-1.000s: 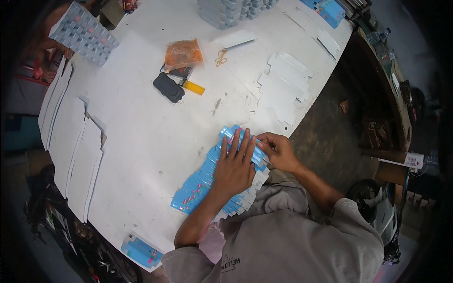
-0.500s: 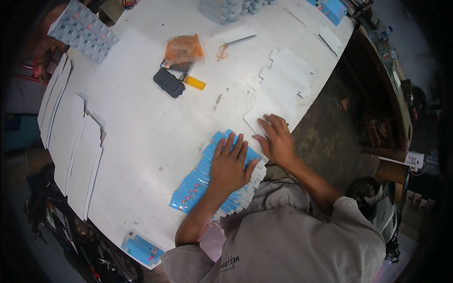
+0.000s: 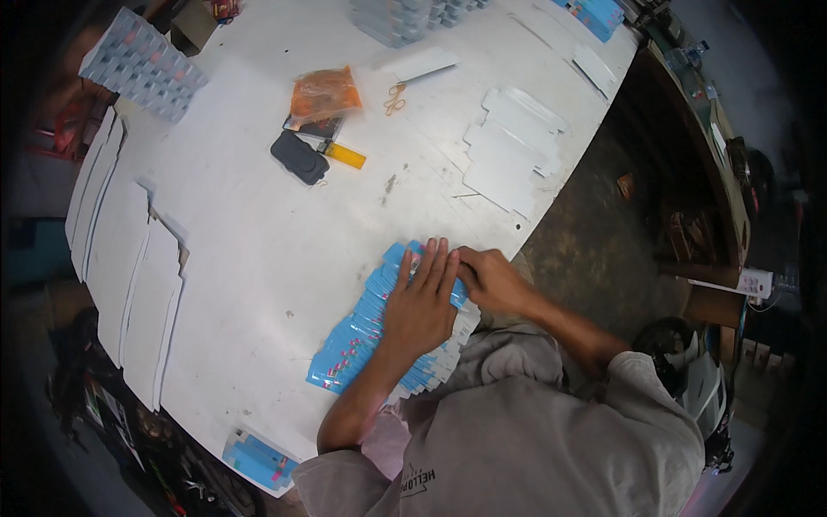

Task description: The person inserts blue face masks into white cardboard sleeves one by one, then stacks the completed units and secures the stack with a rubber band. The person also handles white cardboard pieces and a rubber band during the process.

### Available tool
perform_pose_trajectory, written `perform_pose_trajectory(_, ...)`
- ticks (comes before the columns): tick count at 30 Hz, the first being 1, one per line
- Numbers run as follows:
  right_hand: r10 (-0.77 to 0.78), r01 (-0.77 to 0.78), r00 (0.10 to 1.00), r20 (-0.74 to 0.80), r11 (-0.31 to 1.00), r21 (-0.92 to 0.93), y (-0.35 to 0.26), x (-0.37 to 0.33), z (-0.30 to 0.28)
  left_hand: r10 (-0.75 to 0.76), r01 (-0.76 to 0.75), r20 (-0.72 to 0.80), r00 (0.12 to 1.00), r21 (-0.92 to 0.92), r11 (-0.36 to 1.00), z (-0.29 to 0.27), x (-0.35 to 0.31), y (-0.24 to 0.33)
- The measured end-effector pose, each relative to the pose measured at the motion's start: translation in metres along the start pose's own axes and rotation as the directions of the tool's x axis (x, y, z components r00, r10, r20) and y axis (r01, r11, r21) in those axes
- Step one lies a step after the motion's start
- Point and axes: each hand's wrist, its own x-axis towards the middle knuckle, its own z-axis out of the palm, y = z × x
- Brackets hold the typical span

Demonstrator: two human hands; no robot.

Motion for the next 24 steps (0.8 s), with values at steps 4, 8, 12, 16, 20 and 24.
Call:
perform_pose_trajectory(4, -0.548, 0.051, 0.674, -0.496, 0.704, -0.709, 0.036, 0.031, -0.021, -0.065, 0.066, 0.012, 0.998, -0.078, 0.995, -0.003, -0.001, 0.001)
perform_pose_trajectory(8, -0.626, 0.131, 0.709, -0.325, 0.57, -0.811, 0.09, 0.048, -0.031, -0.081, 0.069, -0.065, 0.995, -0.177, 0.982, -0.005, 0.002, 0.003)
perform_pose_trajectory(12, -0.466, 0.123, 0.861, -0.203, 0.579, -0.806, 0.076, 0.045, -0.041, -0.106, 0.091, -0.082, 0.991, -0.167, 0.982, 0.007, 0.002, 0.001)
perform_pose_trajectory(16, -0.501, 0.157, 0.795, -0.341, 0.713, -0.683, 0.069, 0.041, -0.039, -0.087, 0.077, -0.117, 0.989, -0.09, 0.993, 0.004, 0.006, 0.002)
perform_pose_trajectory(20, -0.396, 0.295, 0.813, -0.427, 0.912, -0.285, 0.045, 0.023, -0.016, -0.062, 0.053, -0.134, 0.989, -0.066, 0.996, 0.006, 0.002, 0.001)
perform_pose_trajectory(24, -0.613, 0.349, 0.712, -0.344, 0.733, -0.584, 0.032, 0.019, 0.002, -0.134, 0.119, -0.074, 0.988, -0.183, 0.976, 0.002, 0.004, 0.002)
